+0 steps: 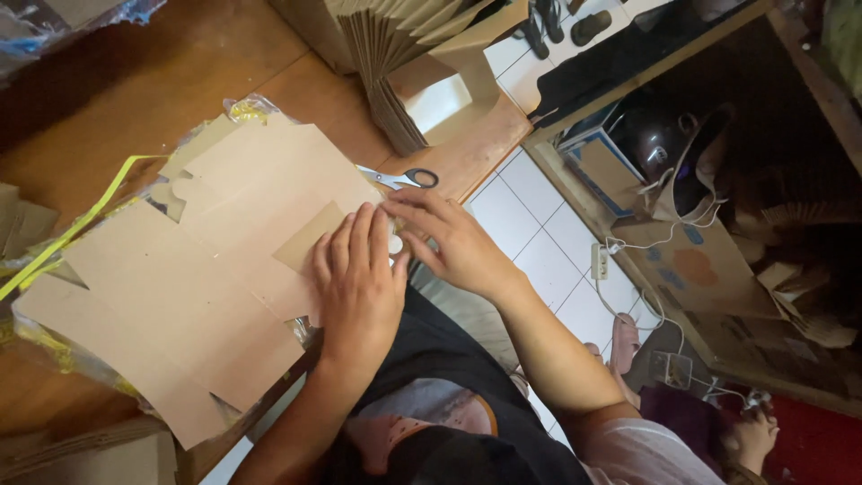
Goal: The person folds flat cardboard pieces into small rectangular boxes by hand, aligning and tucking flaps to form the sides and base. Completed boxes are stacked on the right side of the table. The person repeats the folding process with additional flat pieces throughout the clip.
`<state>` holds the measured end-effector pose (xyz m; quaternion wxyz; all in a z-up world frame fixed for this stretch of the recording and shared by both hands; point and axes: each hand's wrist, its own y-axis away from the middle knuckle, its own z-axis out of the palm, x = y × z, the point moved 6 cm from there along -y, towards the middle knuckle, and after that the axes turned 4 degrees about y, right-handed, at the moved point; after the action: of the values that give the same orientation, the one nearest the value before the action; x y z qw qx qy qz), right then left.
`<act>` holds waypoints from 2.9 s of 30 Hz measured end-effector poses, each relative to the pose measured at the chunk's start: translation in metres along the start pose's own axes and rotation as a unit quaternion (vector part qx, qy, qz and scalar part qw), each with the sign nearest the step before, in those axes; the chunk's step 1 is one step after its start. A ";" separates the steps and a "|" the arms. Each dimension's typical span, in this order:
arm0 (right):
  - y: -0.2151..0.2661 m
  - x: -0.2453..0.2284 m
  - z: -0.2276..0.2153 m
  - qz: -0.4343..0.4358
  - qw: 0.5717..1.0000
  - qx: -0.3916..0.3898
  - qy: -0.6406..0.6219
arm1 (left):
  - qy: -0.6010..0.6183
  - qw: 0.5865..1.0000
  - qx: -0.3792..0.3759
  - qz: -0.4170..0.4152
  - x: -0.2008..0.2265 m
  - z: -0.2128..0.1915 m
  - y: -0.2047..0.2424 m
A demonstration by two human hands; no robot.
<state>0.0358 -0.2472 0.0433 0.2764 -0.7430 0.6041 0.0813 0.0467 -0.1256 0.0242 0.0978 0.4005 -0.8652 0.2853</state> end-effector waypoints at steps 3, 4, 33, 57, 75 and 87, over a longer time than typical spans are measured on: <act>-0.002 -0.009 0.001 -0.039 0.999 0.004 0.006 | 0.077 0.997 -0.011 0.003 -0.010 0.000 0.003; -0.005 -0.013 0.001 -0.038 0.999 0.006 0.008 | 0.078 0.997 -0.011 0.006 -0.012 -0.001 0.006; -0.044 -0.071 0.044 -0.166 0.943 -0.278 -0.073 | 0.012 0.996 0.022 -0.087 -0.061 -0.059 0.071; -0.066 -0.057 0.075 -0.144 0.959 -0.230 -0.084 | -0.007 0.978 0.181 -0.100 -0.058 -0.062 0.071; -0.072 -0.049 0.078 -0.126 0.942 -0.309 0.023 | 0.058 0.995 0.013 -0.078 -0.054 -0.060 0.098; -0.047 -0.110 0.057 -0.239 0.898 -0.353 -0.108 | 0.124 0.980 -0.081 -0.134 -0.088 -0.119 0.122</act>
<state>0.0640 -0.1183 0.0602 0.0705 -0.9003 0.3063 0.3011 0.0060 0.0612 0.0356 0.2735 0.4649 -0.8051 0.2466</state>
